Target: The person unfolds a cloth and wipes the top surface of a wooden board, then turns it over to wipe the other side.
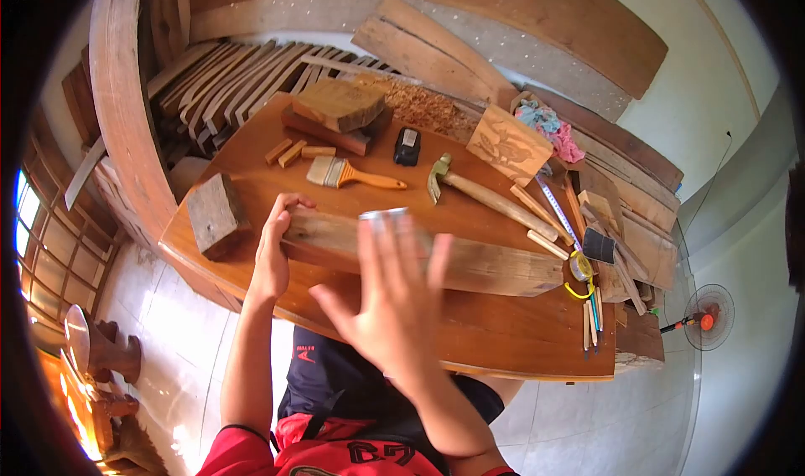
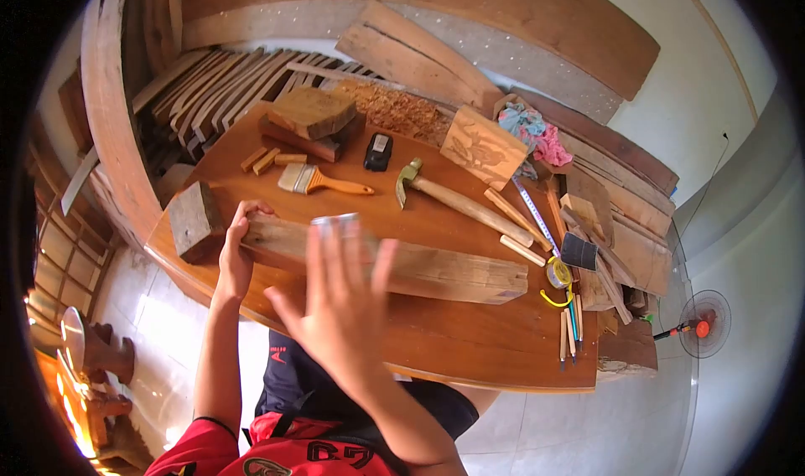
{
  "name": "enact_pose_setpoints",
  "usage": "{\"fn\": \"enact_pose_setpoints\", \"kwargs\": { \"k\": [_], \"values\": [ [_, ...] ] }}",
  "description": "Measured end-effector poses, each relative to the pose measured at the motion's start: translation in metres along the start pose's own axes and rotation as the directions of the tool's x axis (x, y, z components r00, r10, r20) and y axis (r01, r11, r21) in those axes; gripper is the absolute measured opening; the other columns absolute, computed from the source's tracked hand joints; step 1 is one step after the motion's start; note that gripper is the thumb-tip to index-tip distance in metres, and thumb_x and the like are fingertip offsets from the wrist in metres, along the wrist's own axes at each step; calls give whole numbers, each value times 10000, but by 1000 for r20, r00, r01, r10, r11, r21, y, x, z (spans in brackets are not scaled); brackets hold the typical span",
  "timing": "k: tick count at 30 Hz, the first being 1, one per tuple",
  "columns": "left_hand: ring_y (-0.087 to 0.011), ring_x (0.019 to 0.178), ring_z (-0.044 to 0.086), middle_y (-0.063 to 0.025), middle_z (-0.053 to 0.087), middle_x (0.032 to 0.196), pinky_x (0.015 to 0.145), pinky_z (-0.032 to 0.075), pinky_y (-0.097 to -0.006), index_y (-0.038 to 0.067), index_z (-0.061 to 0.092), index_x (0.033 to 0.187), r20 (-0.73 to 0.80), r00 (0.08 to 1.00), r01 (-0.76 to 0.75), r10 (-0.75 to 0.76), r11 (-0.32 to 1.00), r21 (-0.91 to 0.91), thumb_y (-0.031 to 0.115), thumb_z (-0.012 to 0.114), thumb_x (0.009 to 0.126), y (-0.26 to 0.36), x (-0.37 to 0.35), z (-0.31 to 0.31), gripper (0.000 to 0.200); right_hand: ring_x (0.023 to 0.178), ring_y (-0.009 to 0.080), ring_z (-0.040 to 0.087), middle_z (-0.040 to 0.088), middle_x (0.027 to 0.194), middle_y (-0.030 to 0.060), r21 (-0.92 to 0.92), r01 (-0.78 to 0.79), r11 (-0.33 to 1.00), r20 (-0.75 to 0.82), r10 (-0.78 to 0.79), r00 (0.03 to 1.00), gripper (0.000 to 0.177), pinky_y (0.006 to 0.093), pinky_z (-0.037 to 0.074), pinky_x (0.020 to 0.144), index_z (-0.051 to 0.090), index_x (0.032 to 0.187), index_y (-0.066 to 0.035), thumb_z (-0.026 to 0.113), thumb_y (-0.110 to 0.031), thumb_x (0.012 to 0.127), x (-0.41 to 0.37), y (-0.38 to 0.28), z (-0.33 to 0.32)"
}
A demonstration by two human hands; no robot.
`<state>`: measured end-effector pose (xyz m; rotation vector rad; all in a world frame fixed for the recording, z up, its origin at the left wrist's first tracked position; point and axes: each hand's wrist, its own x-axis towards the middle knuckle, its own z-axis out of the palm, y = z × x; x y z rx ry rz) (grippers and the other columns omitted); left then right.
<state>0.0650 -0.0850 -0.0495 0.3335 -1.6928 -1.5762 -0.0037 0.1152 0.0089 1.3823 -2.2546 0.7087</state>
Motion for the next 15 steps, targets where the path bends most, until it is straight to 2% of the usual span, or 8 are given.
{"fn": "enact_pose_setpoints", "kwargs": {
  "k": [3, 5, 7, 8, 10, 12, 15],
  "values": [
    [-181, 1173, 582, -73, 646, 1186, 1094, 404, -331, 50, 607, 1259, 126, 984, 152, -129, 969, -195, 365, 376, 1071, 2, 3, -9, 433, 1601, 414, 376, 438, 1689, 239, 97, 89, 991, 35, -93, 995, 986, 748, 152, 1301, 418, 1653, 19, 731, -600, 953, 7, -30, 24],
    [-185, 1182, 587, -77, 651, 1205, 1095, 406, -334, 51, 608, 1256, 180, 966, 233, -187, 929, -287, 367, 383, 1067, 8, 2, -10, 431, 1608, 381, 378, 453, 1688, 211, 91, 90, 992, 36, -93, 995, 930, 751, 157, 1294, 439, 1656, -19, 737, -562, 962, 6, -27, 20],
    [-192, 1160, 605, -80, 658, 1205, 1086, 412, -326, 46, 614, 1237, 167, 973, 198, -158, 945, -260, 381, 389, 1064, -1, 3, -12, 439, 1601, 366, 395, 462, 1687, 194, 49, 103, 994, 49, -105, 993, 902, 755, 158, 1288, 452, 1658, -46, 744, -542, 963, 0, -10, 7],
    [-192, 1150, 608, -80, 658, 1203, 1083, 414, -324, 46, 615, 1231, 161, 977, 175, -141, 959, -221, 384, 388, 1063, 1, 3, -11, 441, 1578, 357, 437, 501, 1665, 170, 25, 74, 997, 20, -75, 997, 850, 768, 166, 1270, 486, 1645, -82, 756, -521, 968, -5, 3, -3],
    [-182, 1118, 610, -79, 659, 1165, 1060, 418, -316, 46, 622, 1211, 136, 984, 137, -112, 971, -194, 393, 378, 1065, 2, 4, -7, 449, 1546, 366, 484, 577, 1607, 140, -66, -20, 998, -36, 18, 999, 776, 772, 171, 1256, 574, 1580, -94, 787, -510, 960, -16, 36, -26],
    [-168, 1109, 601, -76, 658, 1137, 1038, 418, -308, 48, 621, 1213, 135, 982, 156, -134, 973, -170, 389, 369, 1068, 7, 3, -6, 447, 1539, 358, 498, 595, 1600, 128, -188, -170, 967, -80, 158, 984, 839, 759, 135, 1273, 592, 1572, -115, 837, -556, 902, -34, 74, -47],
    [-139, 1079, 584, -67, 655, 1088, 994, 419, -292, 53, 618, 1216, 116, 986, 131, -118, 986, -104, 379, 354, 1075, 8, 2, -7, 443, 1550, 358, 486, 582, 1614, 167, -363, -285, 887, -111, 263, 958, 877, 727, 120, 1299, 581, 1584, -106, 779, -642, 919, -60, 122, -72]
  ]
}}
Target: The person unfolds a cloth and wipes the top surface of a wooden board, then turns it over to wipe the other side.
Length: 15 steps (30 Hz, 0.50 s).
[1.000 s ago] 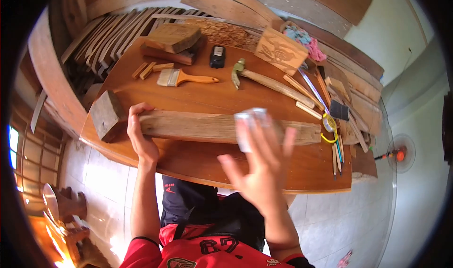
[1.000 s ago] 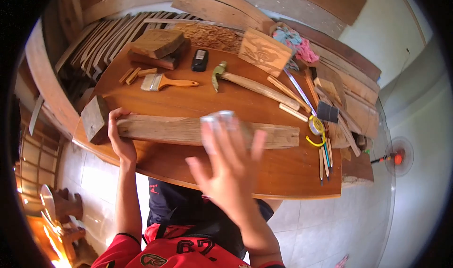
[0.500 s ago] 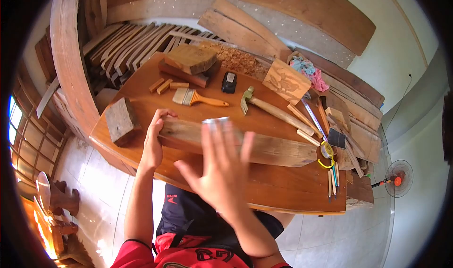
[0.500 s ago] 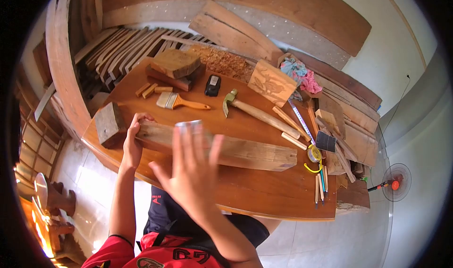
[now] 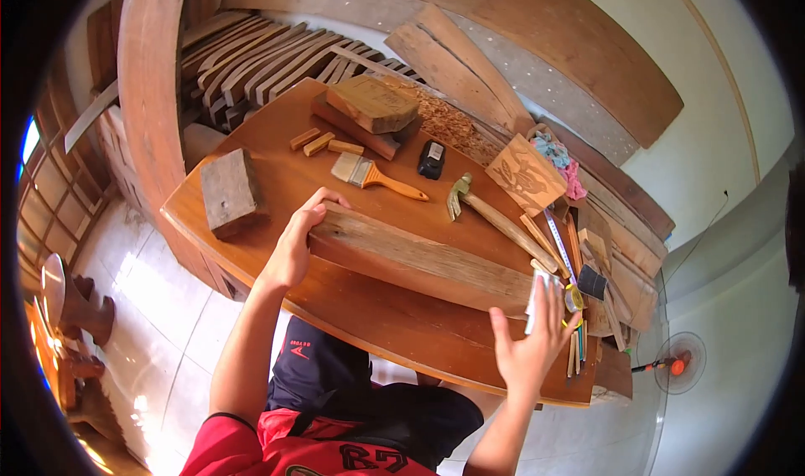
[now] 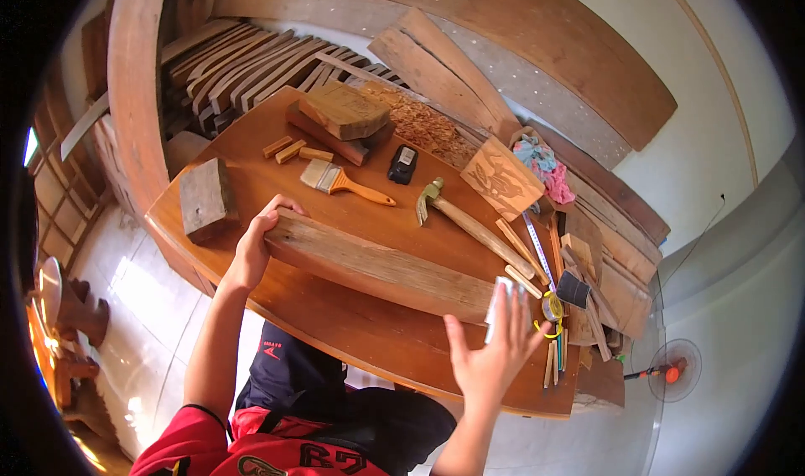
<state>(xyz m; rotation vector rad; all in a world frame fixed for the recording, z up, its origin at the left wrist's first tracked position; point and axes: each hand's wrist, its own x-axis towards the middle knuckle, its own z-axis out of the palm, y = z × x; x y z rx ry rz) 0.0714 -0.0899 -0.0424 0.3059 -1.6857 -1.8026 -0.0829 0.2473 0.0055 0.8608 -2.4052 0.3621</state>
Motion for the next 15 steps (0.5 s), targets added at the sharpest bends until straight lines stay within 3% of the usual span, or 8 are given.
{"fn": "enact_pose_setpoints", "kwargs": {
  "k": [4, 8, 11, 13, 15],
  "values": [
    [-136, 1069, 588, -70, 659, 1091, 982, 430, -295, 60, 616, 1222, 29, 1000, 6, -6, 1000, 6, 375, 350, 1076, 0, 1, 0, 437, 1562, 368, 469, 562, 1627, 177, -60, 4, 998, 10, -4, 1000, 974, 730, 122, 1298, 551, 1596, -97, 816, -683, 865, 1, -22, -2],
    [-145, 1067, 610, -70, 670, 1116, 987, 452, -302, 67, 611, 1234, 19, 999, 35, -34, 997, -63, 380, 347, 1076, -3, 3, -1, 439, 1533, 417, 463, 561, 1572, 182, 272, 241, 931, -33, -242, 970, 1014, 789, 196, 1236, 526, 1574, -30, 850, -645, 836, 16, -127, 7],
    [-204, 1191, 672, -103, 705, 1244, 1058, 516, -359, 52, 624, 1273, 89, 993, 89, -71, 974, -208, 368, 384, 1076, -4, 2, -7, 443, 1578, 416, 394, 485, 1632, 242, 498, 323, 805, -33, -354, 934, 1023, 745, 186, 1293, 470, 1602, 27, 798, -620, 881, 19, -196, 29],
    [-240, 1261, 686, -130, 711, 1314, 1093, 542, -404, 49, 629, 1305, 131, 988, 126, -86, 933, -337, 347, 409, 1074, -13, 4, -16, 436, 1598, 397, 369, 465, 1658, 229, 532, 310, 788, -19, -354, 935, 1024, 713, 171, 1318, 443, 1631, 16, 790, -604, 894, 21, -211, 37],
    [-231, 1231, 688, -121, 707, 1280, 1079, 540, -401, 49, 623, 1272, 90, 992, 110, -89, 956, -270, 343, 400, 1068, -12, 3, -18, 421, 1603, 391, 365, 462, 1664, 222, 531, 320, 785, -20, -366, 930, 1018, 709, 167, 1320, 427, 1650, 0, 793, -583, 899, 20, -205, 36]
  ]
}}
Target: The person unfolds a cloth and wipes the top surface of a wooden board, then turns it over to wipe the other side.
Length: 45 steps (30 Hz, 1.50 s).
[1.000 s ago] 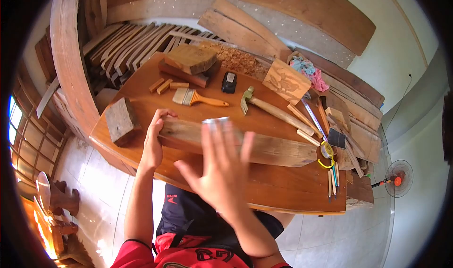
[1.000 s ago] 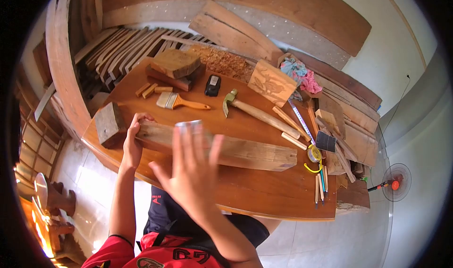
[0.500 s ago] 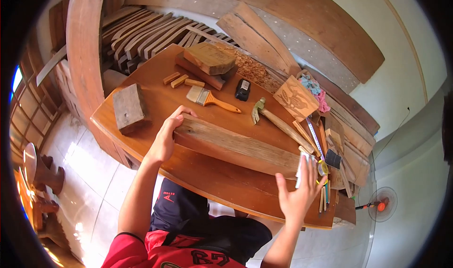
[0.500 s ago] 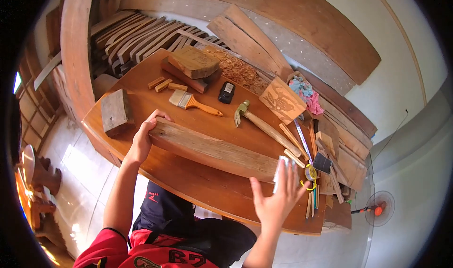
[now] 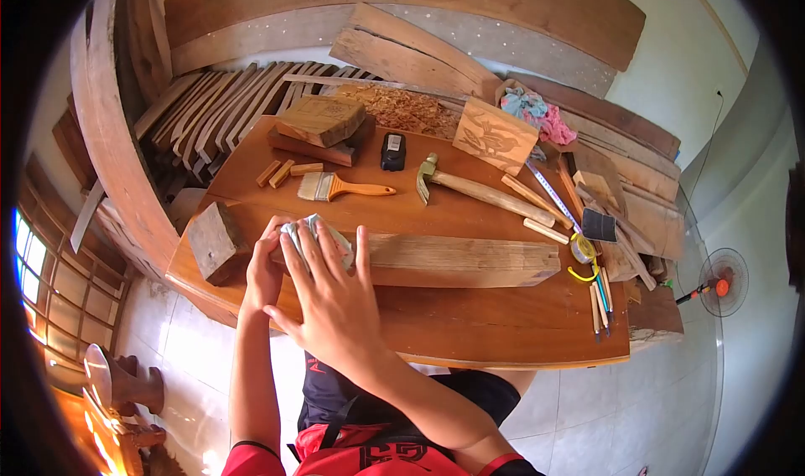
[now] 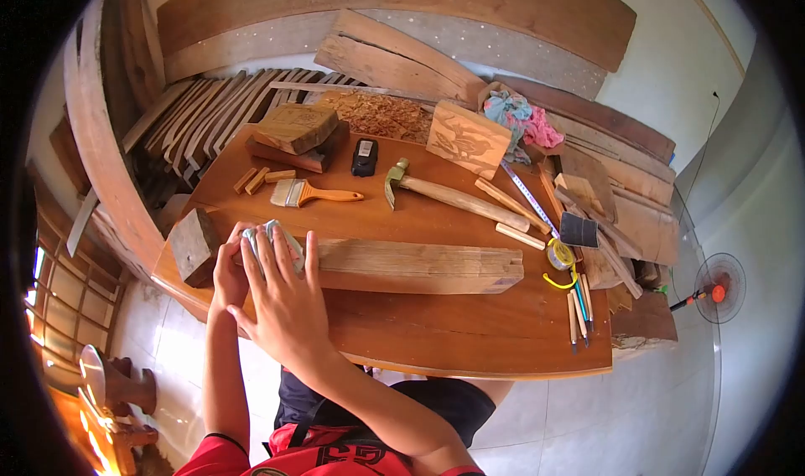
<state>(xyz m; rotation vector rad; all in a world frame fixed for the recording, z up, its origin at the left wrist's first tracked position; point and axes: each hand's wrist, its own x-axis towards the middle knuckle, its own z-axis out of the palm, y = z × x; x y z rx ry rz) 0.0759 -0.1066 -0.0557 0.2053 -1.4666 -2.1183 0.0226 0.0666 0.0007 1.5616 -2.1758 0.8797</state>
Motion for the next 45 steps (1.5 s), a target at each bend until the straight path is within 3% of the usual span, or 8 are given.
{"fn": "enact_pose_setpoints", "kwargs": {
  "k": [7, 11, 15, 21, 25, 27, 37, 45],
  "values": [
    [-211, 1211, 606, -96, 654, 1202, 1106, 417, -366, 50, 606, 1219, -41, 995, -83, 90, 987, 139, 400, 400, 1039, -2, 1, 7, 444, 1586, 373, 420, 501, 1662, 153, -320, -218, 922, -55, 211, 976, 939, 814, 129, 1244, 484, 1651, -104, 810, -569, 903, -72, 85, -94],
    [-243, 1253, 596, -133, 646, 1251, 1141, 409, -379, 55, 591, 1235, -55, 997, -47, 55, 990, 135, 436, 417, 1034, -1, 0, 6, 465, 1582, 328, 437, 511, 1679, 133, -516, -413, 751, -170, 383, 908, 994, 703, 94, 1317, 499, 1640, -111, 828, -642, 867, -108, 139, -138],
    [-244, 1256, 594, -130, 645, 1259, 1140, 410, -382, 58, 590, 1243, -27, 998, -52, 57, 986, 160, 435, 419, 1043, -1, 4, 4, 460, 1549, 343, 475, 559, 1620, 137, -436, -324, 840, -157, 284, 946, 975, 738, 141, 1288, 551, 1586, -85, 859, -630, 839, -80, 113, -120],
    [-296, 1304, 644, -167, 676, 1330, 1152, 490, -458, 58, 577, 1320, -2, 1000, 13, -13, 999, -48, 400, 410, 1058, 4, -2, 2, 463, 1556, 422, 415, 500, 1625, 232, 78, 5, 997, -51, -1, 999, 942, 753, 180, 1303, 520, 1574, 20, 837, -532, 878, -10, 8, -9],
    [-330, 1323, 651, -185, 690, 1359, 1136, 527, -487, 65, 568, 1349, 281, 959, 59, -14, 986, -154, 395, 408, 1079, 4, 2, -11, 455, 1555, 368, 442, 527, 1619, 185, 54, 41, 998, -20, -40, 999, 919, 752, 163, 1299, 503, 1609, -37, 814, -537, 903, 0, 3, 2],
    [-300, 1314, 649, -157, 689, 1338, 1142, 506, -463, 69, 585, 1347, 59, 998, 34, -31, 998, -56, 407, 421, 1062, 2, -2, -13, 472, 1556, 361, 449, 529, 1626, 172, 33, 26, 999, -6, -26, 1000, 905, 753, 149, 1296, 501, 1620, -58, 810, -529, 912, -11, 17, -12],
    [-247, 1306, 584, -125, 651, 1320, 1172, 394, -398, 87, 622, 1306, 15, 1000, 9, -9, 999, 48, 517, 511, 1019, 0, 1, -6, 528, 1531, 319, 513, 585, 1626, 115, -489, -408, 771, -212, 348, 913, 830, 715, 86, 1312, 582, 1600, -141, 816, -542, 911, -106, 144, -136],
    [-272, 1372, 591, -129, 652, 1378, 1203, 420, -446, 88, 587, 1381, 104, 994, 49, -39, 994, -97, 508, 536, 1040, -7, 2, -23, 544, 1494, 399, 507, 570, 1590, 166, 29, -39, 999, -59, 41, 997, 866, 778, 178, 1265, 563, 1551, -13, 854, -472, 877, -15, 31, -34]
  ]
}}
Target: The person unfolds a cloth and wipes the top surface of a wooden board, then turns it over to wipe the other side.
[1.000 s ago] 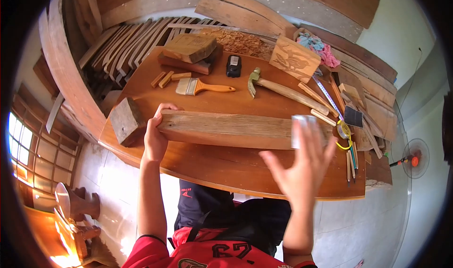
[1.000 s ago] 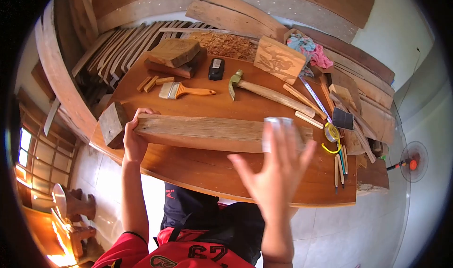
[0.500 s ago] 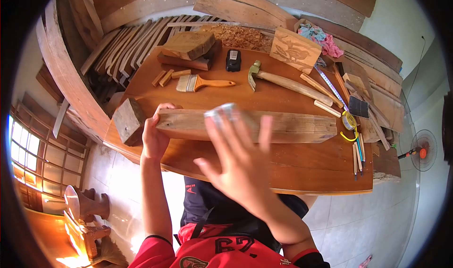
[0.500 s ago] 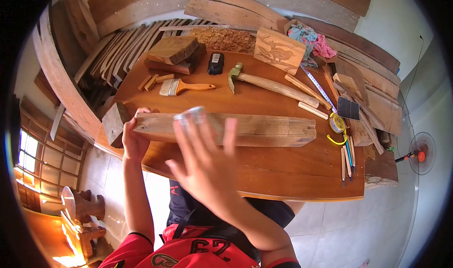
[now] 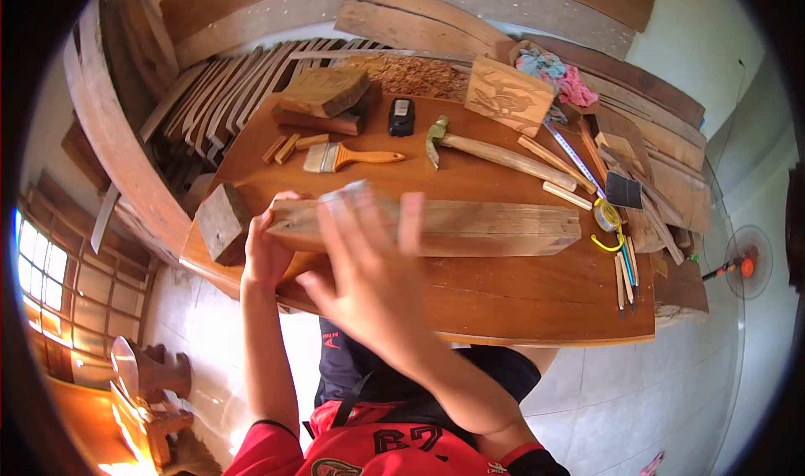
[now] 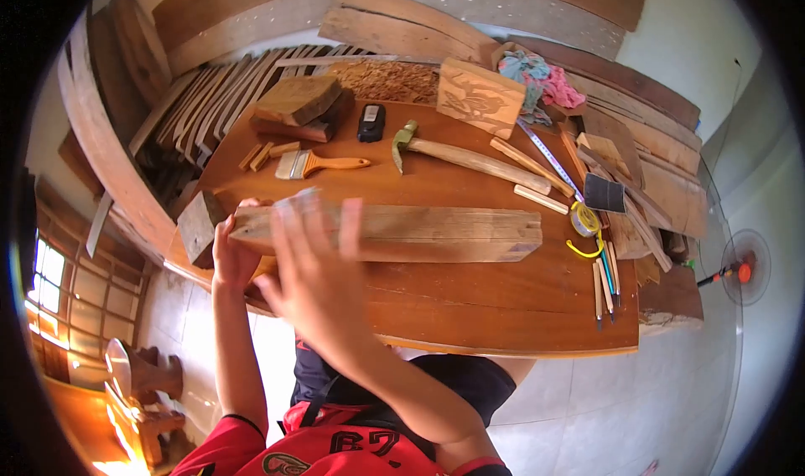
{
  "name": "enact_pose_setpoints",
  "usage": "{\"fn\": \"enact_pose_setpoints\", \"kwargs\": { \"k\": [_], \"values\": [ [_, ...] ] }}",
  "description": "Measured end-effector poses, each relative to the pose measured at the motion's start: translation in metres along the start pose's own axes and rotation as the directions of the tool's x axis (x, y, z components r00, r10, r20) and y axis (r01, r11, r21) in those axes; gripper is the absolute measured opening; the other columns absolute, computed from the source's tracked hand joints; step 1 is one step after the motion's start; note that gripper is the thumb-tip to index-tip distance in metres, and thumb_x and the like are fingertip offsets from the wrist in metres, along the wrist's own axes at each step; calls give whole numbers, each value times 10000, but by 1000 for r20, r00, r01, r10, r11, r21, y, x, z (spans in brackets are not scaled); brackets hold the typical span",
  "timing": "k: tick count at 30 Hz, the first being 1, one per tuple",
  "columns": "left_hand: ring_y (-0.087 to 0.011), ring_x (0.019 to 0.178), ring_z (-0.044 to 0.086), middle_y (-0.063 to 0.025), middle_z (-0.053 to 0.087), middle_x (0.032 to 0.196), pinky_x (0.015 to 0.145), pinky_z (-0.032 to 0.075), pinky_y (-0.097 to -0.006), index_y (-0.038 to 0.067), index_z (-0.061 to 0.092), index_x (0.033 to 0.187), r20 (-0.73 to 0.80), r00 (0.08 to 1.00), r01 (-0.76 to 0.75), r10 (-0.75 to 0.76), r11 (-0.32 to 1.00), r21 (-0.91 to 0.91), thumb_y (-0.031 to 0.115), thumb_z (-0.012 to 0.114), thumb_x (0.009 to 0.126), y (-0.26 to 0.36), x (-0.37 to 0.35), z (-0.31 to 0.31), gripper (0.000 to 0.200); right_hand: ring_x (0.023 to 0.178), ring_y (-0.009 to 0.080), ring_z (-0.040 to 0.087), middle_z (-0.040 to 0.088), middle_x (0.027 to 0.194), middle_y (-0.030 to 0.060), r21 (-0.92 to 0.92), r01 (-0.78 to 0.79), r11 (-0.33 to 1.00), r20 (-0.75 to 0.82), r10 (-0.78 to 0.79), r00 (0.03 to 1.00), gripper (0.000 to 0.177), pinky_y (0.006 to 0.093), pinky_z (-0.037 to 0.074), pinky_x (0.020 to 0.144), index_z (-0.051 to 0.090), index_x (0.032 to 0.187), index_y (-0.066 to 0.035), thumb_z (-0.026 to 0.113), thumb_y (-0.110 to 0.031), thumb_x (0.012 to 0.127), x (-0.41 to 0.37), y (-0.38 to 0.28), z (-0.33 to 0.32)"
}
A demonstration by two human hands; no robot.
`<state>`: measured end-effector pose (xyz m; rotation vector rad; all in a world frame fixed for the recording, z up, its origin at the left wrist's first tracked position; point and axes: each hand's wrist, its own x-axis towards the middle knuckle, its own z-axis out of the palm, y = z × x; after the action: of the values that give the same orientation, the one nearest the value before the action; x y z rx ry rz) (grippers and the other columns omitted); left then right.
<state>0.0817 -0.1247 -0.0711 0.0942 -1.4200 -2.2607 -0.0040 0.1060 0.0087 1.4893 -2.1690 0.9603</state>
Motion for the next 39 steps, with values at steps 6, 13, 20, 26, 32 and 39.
{"fn": "enact_pose_setpoints", "kwargs": {
  "k": [6, 13, 20, 26, 32, 39],
  "values": [
    [-343, 1366, 596, -178, 610, 1406, 1196, 463, -517, 90, 537, 1402, 79, 997, 10, 1, 991, -135, 497, 566, 1031, -6, -7, -9, 552, 1559, 378, 432, 519, 1631, 192, 145, 99, 984, -15, -98, 995, 858, 767, 188, 1286, 530, 1584, -12, 817, -451, 905, -1, -16, 30],
    [-269, 1279, 567, -139, 591, 1319, 1143, 413, -411, 115, 577, 1337, 19, 994, -105, 105, 993, 47, 548, 612, 940, -7, -6, 1, 589, 1548, 352, 488, 571, 1628, 137, -317, -214, 924, -36, 214, 976, 796, 758, 115, 1273, 577, 1598, -122, 843, -429, 913, -66, 75, -91],
    [-259, 1309, 581, -139, 638, 1335, 1152, 423, -420, 111, 597, 1367, -21, 997, -74, 77, 992, 99, 554, 578, 987, -6, -12, 8, 584, 1599, 343, 426, 517, 1687, 130, -507, -316, 802, -86, 317, 944, 888, 713, 85, 1313, 515, 1641, -101, 824, -518, 920, -88, 97, -114],
    [-236, 1306, 603, -102, 661, 1332, 1176, 414, -413, 98, 595, 1371, -104, 994, -28, 30, 999, 29, 489, 520, 1046, -6, -2, 5, 514, 1544, 390, 470, 567, 1603, 172, -162, -74, 984, -4, 75, 997, 857, 723, 181, 1291, 548, 1587, -49, 841, -471, 901, -19, 26, -33],
    [-399, 1270, 664, -182, 688, 1380, 1088, 551, -584, 101, 600, 1406, -75, 997, 18, -29, 990, -140, 489, 518, 1066, -6, -7, 1, 522, 1568, 380, 413, 488, 1651, 193, 81, 65, 995, -6, -64, 998, 899, 768, 186, 1283, 508, 1600, -23, 842, -448, 882, -1, -21, 30],
    [-201, 1288, 597, -91, 704, 1268, 1157, 393, -386, 52, 637, 1359, -228, 974, -9, 16, 999, 32, 464, 490, 1077, -1, -7, 13, 520, 1514, 333, 523, 619, 1579, 101, -274, -156, 949, -22, 156, 988, 729, 745, 113, 1286, 639, 1539, -125, 862, -395, 899, -42, 59, -72]
  ]
}}
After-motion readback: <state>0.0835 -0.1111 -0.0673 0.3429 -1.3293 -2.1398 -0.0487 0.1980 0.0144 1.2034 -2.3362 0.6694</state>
